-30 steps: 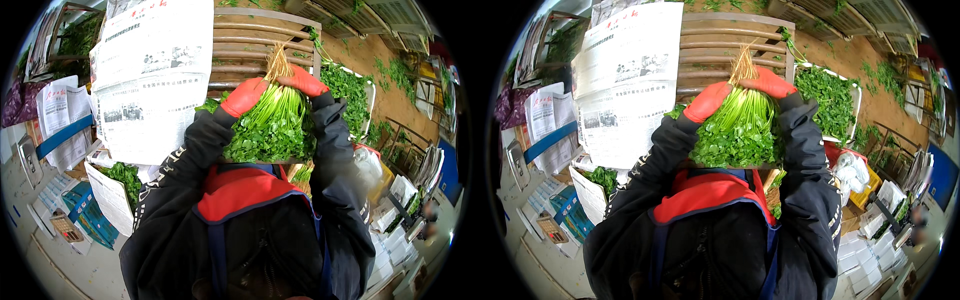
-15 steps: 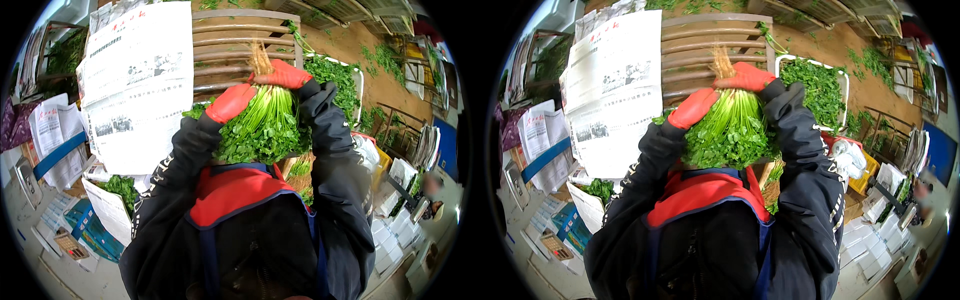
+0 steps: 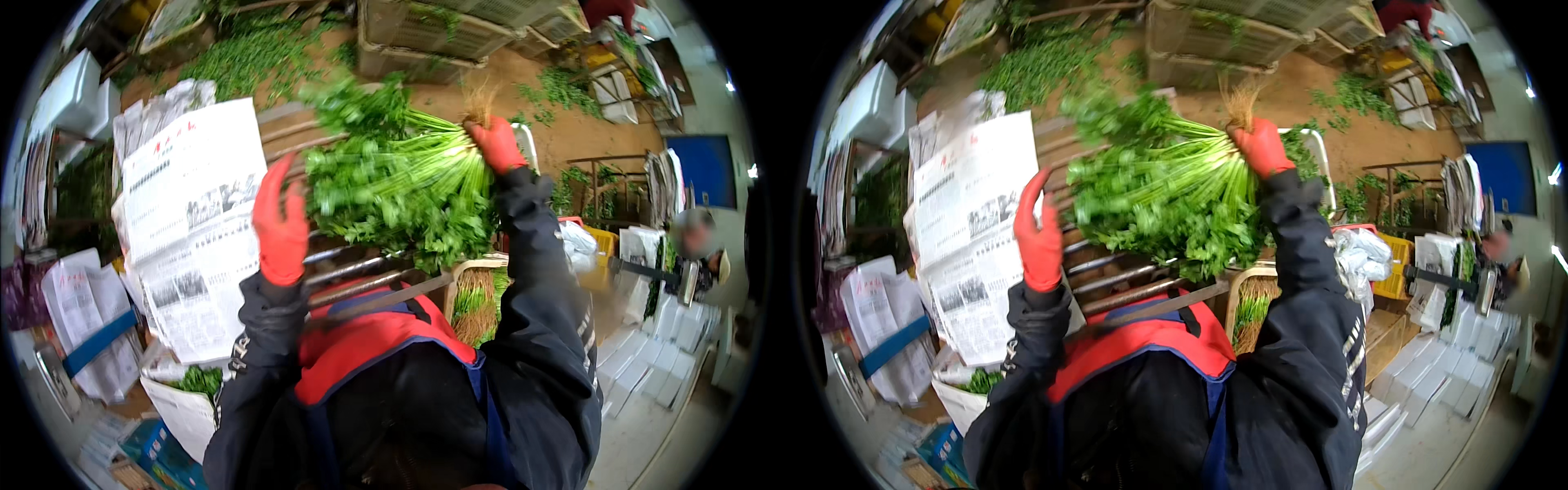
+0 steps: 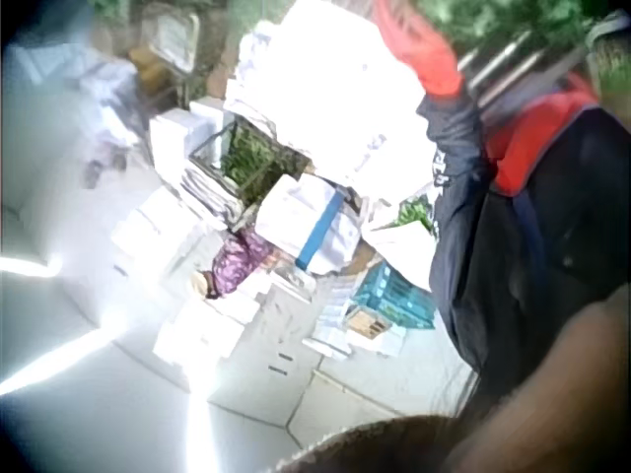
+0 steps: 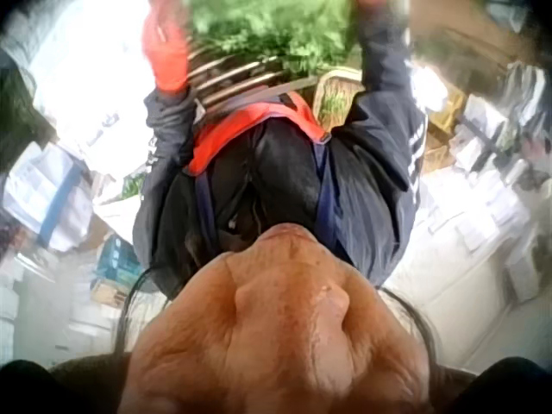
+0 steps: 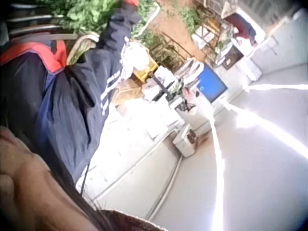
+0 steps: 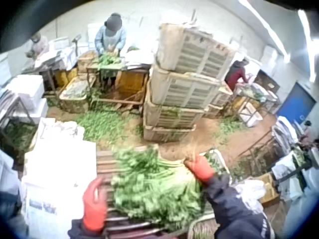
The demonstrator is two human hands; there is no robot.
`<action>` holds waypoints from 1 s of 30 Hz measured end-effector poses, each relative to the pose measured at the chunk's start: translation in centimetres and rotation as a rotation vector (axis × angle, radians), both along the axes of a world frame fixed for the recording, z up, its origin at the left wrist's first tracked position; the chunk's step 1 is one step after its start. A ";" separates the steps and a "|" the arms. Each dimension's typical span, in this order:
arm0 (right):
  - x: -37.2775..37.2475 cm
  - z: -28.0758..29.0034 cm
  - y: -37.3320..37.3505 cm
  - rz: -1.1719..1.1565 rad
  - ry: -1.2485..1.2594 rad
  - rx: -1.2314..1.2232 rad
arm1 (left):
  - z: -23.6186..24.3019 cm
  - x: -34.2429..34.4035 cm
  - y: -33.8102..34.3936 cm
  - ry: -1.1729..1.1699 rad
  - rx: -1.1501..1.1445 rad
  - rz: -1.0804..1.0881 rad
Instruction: The person takes bundles of cilantro from a large bin, aligns them, and wraps them in newspaper before placing them on a stack.
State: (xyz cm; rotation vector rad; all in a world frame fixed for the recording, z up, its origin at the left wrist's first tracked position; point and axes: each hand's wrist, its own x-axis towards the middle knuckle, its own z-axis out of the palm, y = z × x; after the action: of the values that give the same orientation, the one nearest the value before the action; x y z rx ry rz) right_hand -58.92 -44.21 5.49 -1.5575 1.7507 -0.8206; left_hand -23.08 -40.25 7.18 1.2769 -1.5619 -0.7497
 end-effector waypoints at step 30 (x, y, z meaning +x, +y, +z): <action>12.9 -9.2 -5.2 0.457 0.052 0.381 | -12.3 -2.3 -1.3 0.314 0.766 -0.779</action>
State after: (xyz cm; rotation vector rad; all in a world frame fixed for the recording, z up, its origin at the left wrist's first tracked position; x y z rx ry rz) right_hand -46.04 -49.41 -3.71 -1.6267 1.3972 -0.2091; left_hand -25.35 -41.51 -5.12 0.9290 -1.5410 -2.0846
